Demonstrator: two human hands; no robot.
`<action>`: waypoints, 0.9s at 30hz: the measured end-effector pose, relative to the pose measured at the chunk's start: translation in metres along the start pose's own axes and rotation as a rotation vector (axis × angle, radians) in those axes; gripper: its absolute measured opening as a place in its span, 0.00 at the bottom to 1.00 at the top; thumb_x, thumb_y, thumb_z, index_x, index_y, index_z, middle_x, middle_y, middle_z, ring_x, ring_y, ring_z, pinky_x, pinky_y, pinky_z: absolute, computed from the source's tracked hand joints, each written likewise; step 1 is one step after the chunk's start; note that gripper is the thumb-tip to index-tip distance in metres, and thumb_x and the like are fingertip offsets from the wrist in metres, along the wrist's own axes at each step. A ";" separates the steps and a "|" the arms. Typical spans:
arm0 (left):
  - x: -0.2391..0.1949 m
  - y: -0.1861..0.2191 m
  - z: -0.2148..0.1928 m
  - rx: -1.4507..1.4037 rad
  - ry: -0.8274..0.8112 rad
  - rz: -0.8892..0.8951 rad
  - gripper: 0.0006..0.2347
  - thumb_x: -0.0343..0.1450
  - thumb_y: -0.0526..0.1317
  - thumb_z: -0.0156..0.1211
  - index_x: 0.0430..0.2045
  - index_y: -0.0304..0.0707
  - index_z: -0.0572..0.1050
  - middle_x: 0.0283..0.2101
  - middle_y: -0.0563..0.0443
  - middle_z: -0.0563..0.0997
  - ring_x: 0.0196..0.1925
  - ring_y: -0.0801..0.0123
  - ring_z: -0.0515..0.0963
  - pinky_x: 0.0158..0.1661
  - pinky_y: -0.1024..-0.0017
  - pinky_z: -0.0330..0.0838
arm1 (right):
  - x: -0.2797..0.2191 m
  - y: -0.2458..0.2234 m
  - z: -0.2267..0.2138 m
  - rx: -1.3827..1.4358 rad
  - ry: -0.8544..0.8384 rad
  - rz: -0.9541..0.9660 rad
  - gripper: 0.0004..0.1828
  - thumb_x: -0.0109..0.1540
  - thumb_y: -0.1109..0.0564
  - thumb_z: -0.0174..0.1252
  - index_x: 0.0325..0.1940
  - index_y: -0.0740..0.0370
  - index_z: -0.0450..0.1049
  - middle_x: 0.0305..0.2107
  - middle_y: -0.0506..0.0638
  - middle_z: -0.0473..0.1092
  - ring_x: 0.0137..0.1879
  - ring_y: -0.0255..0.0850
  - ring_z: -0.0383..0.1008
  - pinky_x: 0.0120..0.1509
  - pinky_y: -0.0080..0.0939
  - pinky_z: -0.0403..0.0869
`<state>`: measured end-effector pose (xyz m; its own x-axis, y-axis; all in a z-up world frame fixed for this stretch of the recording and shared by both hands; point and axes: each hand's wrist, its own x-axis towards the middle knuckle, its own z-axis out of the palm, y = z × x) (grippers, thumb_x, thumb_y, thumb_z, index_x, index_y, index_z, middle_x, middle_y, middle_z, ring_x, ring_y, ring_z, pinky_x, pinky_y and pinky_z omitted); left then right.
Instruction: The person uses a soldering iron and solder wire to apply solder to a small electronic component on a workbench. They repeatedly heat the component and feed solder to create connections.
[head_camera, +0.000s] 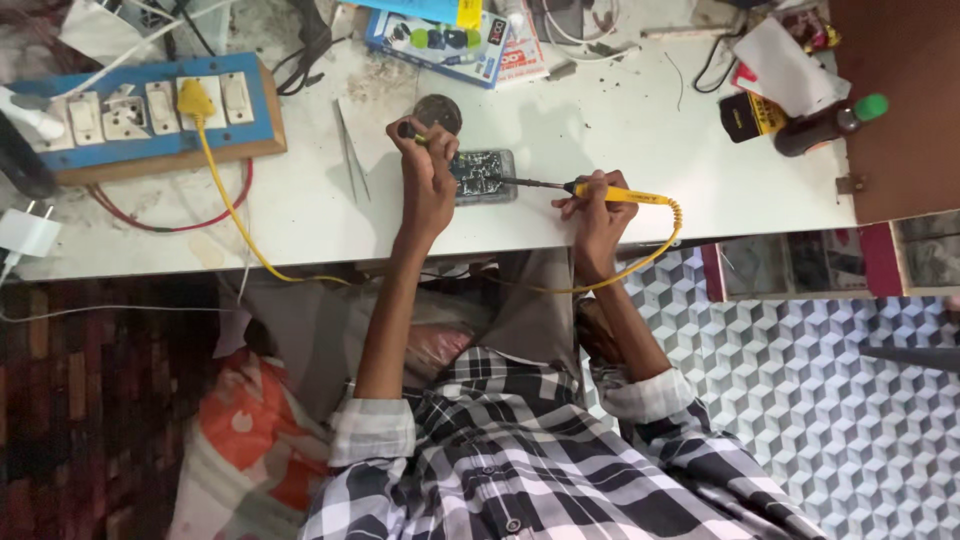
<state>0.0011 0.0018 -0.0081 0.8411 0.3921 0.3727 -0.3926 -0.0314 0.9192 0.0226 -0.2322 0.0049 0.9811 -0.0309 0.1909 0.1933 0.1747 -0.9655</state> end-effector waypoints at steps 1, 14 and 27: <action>0.004 0.001 0.001 -0.023 0.010 0.007 0.05 0.82 0.34 0.37 0.46 0.38 0.49 0.33 0.50 0.63 0.35 0.68 0.64 0.42 0.69 0.65 | 0.005 0.002 -0.001 0.051 0.039 0.005 0.16 0.74 0.54 0.49 0.35 0.66 0.65 0.24 0.51 0.66 0.23 0.38 0.69 0.38 0.48 0.82; 0.002 0.002 -0.001 -0.121 -0.013 0.065 0.05 0.83 0.30 0.35 0.46 0.39 0.49 0.34 0.49 0.60 0.36 0.67 0.62 0.41 0.66 0.66 | -0.001 0.019 -0.024 0.071 0.158 -0.069 0.16 0.74 0.52 0.50 0.36 0.65 0.62 0.22 0.53 0.65 0.20 0.41 0.67 0.31 0.47 0.78; 0.000 -0.017 -0.002 -0.095 0.001 0.112 0.09 0.82 0.28 0.34 0.52 0.39 0.48 0.38 0.47 0.66 0.37 0.69 0.65 0.41 0.69 0.70 | 0.000 0.015 -0.022 0.075 0.132 -0.086 0.18 0.74 0.51 0.49 0.38 0.68 0.65 0.19 0.53 0.64 0.19 0.41 0.67 0.33 0.48 0.80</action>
<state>0.0073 0.0039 -0.0238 0.7896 0.3919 0.4722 -0.5177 0.0123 0.8555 0.0256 -0.2513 -0.0136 0.9538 -0.1768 0.2430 0.2810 0.2381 -0.9297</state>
